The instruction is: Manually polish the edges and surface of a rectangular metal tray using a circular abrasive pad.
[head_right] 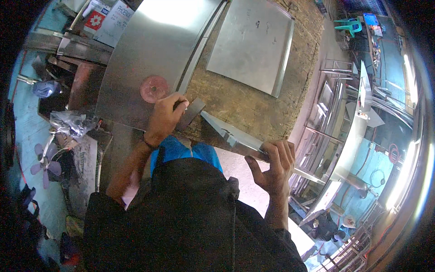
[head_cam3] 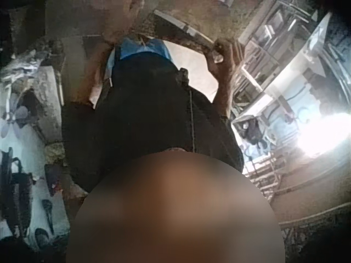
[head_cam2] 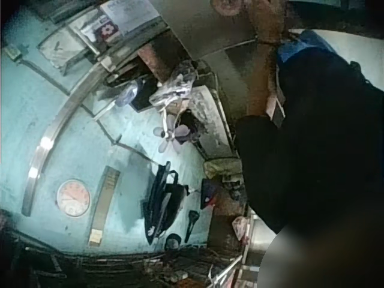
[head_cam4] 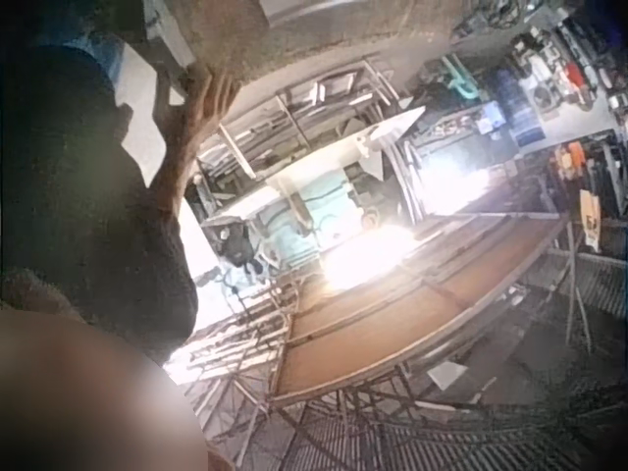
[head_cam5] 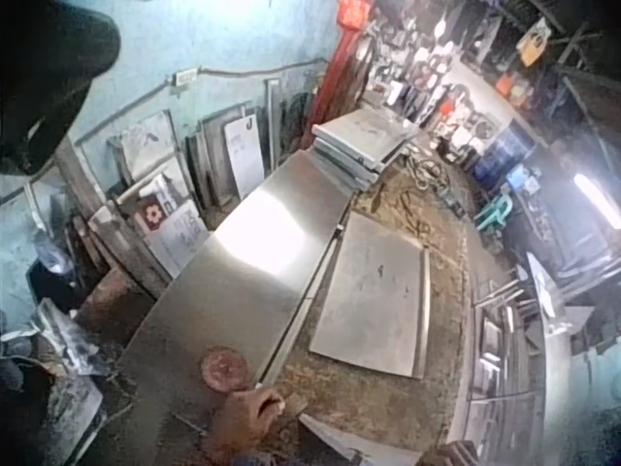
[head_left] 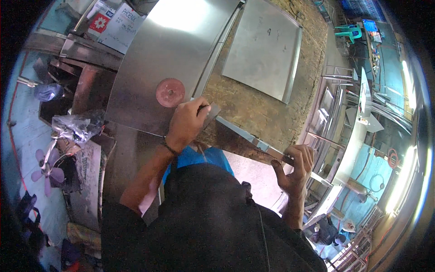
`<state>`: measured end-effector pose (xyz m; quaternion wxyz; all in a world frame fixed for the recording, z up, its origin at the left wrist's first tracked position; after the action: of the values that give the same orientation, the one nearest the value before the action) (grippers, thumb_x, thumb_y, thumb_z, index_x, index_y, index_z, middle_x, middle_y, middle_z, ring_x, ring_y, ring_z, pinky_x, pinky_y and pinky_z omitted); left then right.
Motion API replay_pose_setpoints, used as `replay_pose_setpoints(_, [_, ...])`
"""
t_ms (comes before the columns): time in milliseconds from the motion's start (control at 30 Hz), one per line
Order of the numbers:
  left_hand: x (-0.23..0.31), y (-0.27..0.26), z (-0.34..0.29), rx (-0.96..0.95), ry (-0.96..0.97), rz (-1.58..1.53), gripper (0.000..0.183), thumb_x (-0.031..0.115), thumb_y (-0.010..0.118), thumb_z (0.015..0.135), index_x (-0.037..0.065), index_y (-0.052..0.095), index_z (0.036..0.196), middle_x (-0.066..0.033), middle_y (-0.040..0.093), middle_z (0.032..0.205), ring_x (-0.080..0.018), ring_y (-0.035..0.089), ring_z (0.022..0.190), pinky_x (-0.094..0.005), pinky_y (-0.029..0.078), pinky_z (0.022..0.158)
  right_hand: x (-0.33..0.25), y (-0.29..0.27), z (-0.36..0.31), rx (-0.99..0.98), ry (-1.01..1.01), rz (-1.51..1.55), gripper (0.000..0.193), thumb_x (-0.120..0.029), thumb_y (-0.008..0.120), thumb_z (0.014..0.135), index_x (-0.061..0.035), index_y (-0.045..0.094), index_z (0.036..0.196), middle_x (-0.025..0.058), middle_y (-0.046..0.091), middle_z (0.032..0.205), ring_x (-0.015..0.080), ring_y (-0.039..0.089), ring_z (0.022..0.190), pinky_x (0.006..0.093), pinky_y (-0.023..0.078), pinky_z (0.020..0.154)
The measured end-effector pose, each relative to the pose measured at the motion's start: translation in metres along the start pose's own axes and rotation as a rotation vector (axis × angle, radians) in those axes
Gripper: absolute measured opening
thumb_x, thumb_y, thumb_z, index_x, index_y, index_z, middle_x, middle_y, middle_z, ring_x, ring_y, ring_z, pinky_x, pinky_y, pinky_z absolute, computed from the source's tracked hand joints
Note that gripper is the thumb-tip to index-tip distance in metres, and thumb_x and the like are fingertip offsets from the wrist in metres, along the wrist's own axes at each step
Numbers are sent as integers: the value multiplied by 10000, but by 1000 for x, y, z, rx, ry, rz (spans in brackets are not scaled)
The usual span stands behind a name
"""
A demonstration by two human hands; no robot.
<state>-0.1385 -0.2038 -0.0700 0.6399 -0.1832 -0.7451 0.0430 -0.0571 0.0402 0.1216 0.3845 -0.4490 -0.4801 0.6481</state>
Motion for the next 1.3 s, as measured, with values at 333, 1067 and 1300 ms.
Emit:
replay_pose_setpoints(333, [-39,51,49,-43,54,254,171,178,684,952,10,676,988,-208,713,879,-418,702,853,-483,535,748,-6,-2,-1,5,-4,-11,484,-424,885,752,-72,630,964,85,620,849,292,609,791,445,444,772])
replay_pose_setpoints(1067, [-53,66,-32,-116,-50,827,407,323,797,879,50,615,1121,-158,650,1065,-367,710,984,-464,603,772,7,0,11,-29,31,56,491,-404,881,728,-72,620,977,90,579,877,318,601,845,448,466,756])
replay_pose_setpoints(1300, [-65,73,-45,27,-79,988,462,355,844,819,61,599,1079,-156,640,1059,-342,716,957,-443,609,726,7,0,16,-56,-3,75,452,-410,829,795,-62,603,975,111,586,940,334,606,912,444,478,780])
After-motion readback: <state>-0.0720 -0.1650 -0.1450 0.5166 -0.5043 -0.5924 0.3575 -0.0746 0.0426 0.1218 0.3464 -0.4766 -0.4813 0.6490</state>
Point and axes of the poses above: each hand's wrist, its own z-axis towards the middle knuckle, its own y-axis out of the palm, x = y × z, the point moved 7 cm from there along z, towards the middle knuckle
